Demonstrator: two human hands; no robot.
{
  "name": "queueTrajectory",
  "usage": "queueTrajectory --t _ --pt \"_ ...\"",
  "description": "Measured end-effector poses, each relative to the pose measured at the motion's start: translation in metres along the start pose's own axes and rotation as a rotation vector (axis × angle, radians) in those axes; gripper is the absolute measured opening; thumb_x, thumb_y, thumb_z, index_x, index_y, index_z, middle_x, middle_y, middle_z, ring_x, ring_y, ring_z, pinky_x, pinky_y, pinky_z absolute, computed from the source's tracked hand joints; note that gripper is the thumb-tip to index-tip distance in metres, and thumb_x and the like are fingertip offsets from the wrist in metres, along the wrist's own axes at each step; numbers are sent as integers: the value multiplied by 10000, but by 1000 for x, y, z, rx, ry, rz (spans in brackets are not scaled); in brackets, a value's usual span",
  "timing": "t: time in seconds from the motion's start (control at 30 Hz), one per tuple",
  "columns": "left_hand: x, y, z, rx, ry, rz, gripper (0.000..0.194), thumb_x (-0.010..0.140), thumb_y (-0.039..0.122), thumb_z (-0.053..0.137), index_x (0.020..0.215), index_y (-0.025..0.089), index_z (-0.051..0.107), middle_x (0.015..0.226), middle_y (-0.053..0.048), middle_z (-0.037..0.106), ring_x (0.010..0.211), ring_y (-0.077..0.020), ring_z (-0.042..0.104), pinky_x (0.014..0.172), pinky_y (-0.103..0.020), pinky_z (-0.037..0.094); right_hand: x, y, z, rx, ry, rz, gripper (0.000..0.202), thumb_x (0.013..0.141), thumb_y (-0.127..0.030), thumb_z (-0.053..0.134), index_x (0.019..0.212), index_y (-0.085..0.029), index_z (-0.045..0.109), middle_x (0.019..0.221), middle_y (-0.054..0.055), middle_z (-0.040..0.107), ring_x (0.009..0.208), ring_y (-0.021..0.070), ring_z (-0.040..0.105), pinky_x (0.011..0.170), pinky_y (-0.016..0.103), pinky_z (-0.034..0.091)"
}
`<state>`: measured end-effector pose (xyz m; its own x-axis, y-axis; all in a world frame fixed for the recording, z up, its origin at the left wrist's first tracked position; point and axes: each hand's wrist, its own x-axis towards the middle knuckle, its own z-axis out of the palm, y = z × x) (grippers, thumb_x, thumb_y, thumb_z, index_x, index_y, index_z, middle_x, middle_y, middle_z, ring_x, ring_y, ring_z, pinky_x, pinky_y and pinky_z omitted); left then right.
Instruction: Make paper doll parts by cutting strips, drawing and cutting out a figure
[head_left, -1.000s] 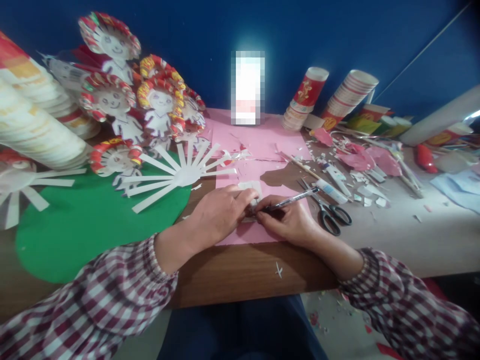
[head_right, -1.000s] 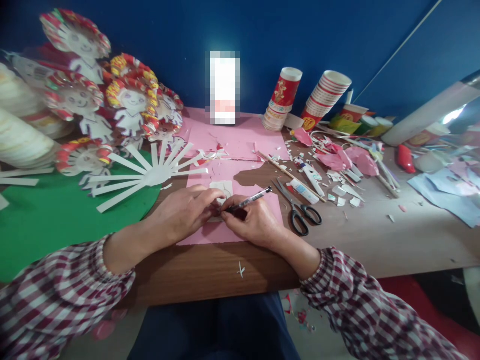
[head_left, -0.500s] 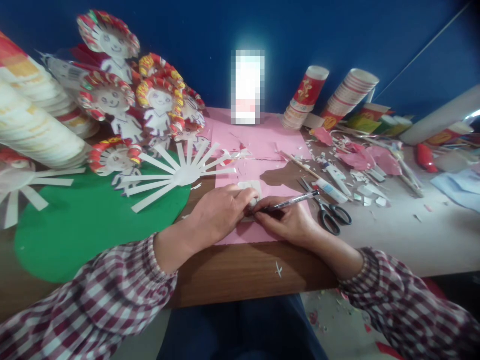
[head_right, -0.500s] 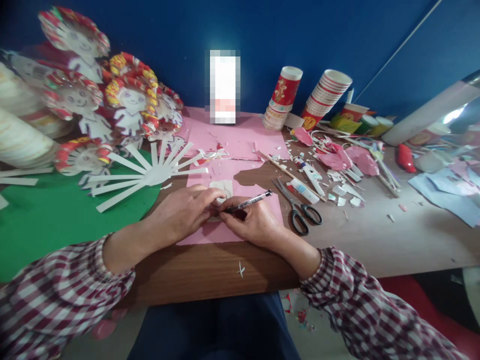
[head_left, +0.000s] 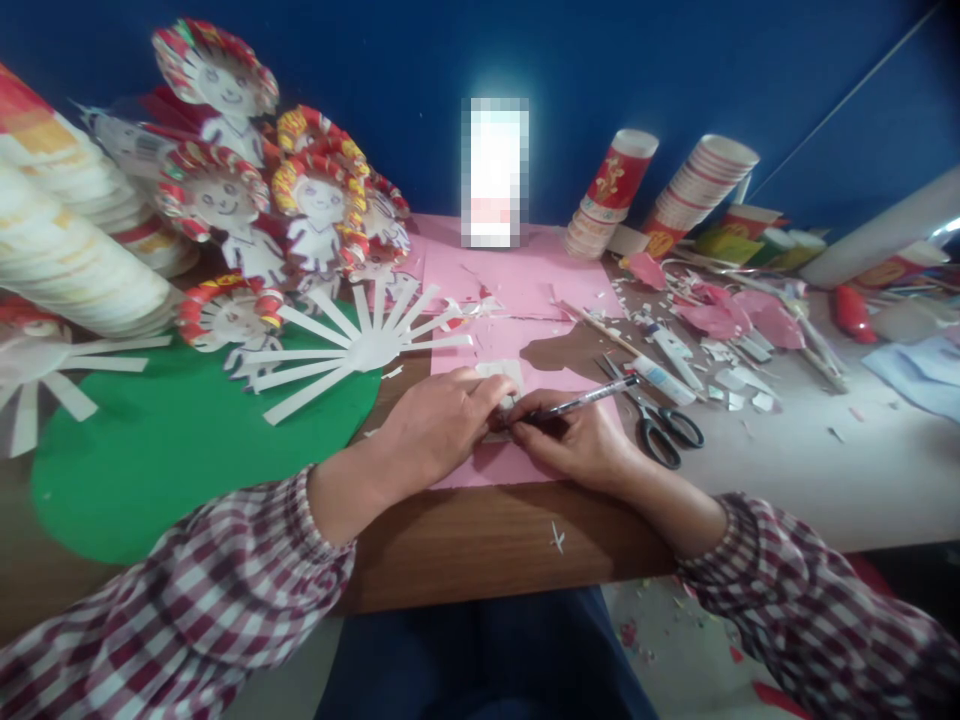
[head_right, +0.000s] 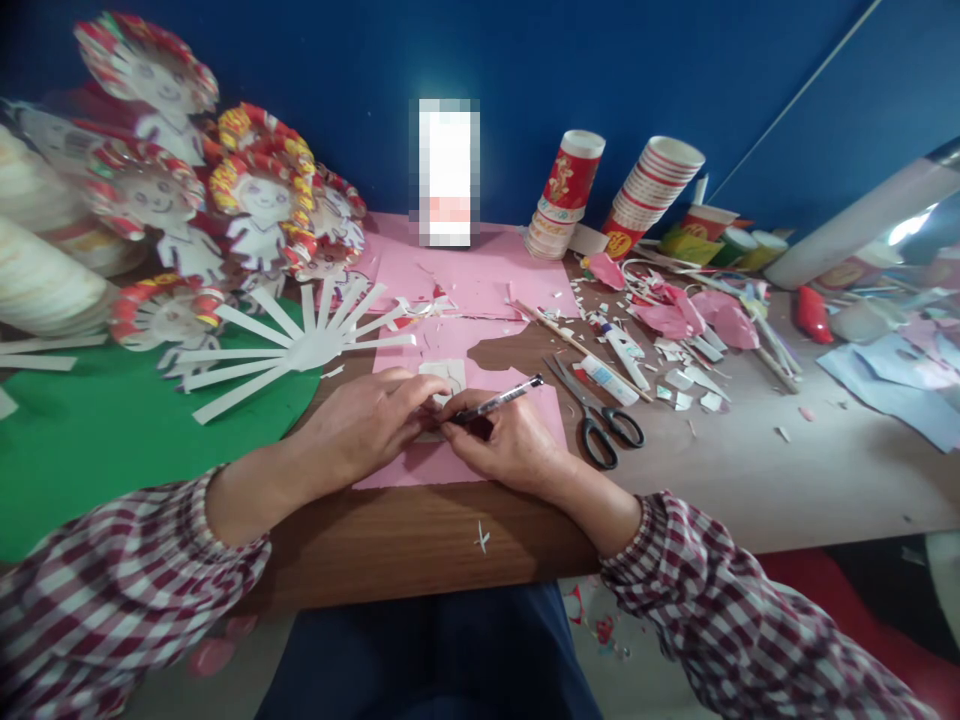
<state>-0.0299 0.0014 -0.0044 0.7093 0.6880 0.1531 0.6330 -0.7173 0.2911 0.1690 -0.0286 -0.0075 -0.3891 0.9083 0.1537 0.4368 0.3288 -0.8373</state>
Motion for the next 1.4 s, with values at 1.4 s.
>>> queueTrajectory --t 1.4 --pt "-3 -2 2 51 -4 6 249 875 150 509 1121 186 532 953 -75 646 881 -226 610 750 -332 486 7 2 -23 541 289 141 308 910 -450 506 815 -179 616 624 -19 555 493 76 460 434 185 366"
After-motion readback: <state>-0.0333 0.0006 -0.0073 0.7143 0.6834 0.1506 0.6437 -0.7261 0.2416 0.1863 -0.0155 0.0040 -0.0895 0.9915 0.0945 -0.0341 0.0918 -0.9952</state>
